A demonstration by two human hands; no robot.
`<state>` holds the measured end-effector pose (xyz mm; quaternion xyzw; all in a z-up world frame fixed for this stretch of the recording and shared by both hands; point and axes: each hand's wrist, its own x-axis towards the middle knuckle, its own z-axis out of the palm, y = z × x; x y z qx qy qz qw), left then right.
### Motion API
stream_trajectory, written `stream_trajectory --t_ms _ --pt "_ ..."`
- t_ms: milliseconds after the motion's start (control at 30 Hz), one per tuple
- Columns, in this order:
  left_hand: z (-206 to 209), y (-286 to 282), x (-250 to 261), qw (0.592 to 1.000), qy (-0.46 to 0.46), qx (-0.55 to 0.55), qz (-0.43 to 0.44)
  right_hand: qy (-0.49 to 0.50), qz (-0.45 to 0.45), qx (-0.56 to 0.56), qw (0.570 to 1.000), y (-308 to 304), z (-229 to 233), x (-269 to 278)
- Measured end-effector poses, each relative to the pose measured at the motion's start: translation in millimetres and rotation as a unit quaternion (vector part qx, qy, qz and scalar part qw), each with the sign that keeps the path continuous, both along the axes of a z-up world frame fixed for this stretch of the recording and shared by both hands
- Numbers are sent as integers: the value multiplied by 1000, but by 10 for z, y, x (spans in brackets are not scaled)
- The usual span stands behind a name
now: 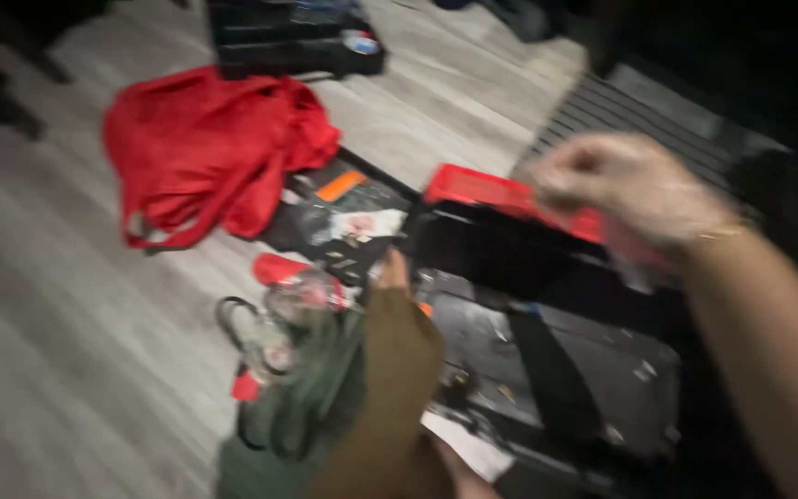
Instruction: Organizing various tools and drill bits into a red toolbox and then wiping the interior clean with a cloth.
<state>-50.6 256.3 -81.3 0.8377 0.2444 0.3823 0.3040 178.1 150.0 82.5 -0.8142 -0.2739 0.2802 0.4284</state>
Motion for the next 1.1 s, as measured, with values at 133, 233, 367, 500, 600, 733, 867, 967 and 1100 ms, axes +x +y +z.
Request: stream_trajectory --t_ms 133,233,367,500,600,733,867,967,1100 --pt "-13 197 105 997 50 28 -60 62 71 -137 986 -1243 -310 70" --pt "70 386 263 981 146 90 -95 87 35 -325 941 -1622 -978 -31" --pt "269 395 321 945 254 132 -158 -107 154 -209 960 -1559 -2193 -42" --pt "259 527 277 947 218 103 -214 -185 217 -256 924 -820 -2256 -362" --pt "293 504 312 955 218 60 -194 -169 264 -334 889 -536 -2125 -495" --pt "247 494 285 967 159 65 -189 -142 281 -330 890 -508 -2182 -600" --pt "249 475 300 967 156 65 -191 -29 131 -275 952 -657 -2548 -562" --pt "250 450 305 968 165 66 -177 -114 191 -192 956 -806 -2830 -457" --pt "294 411 265 967 172 75 -173 388 29 -3 921 -974 -2562 -405"
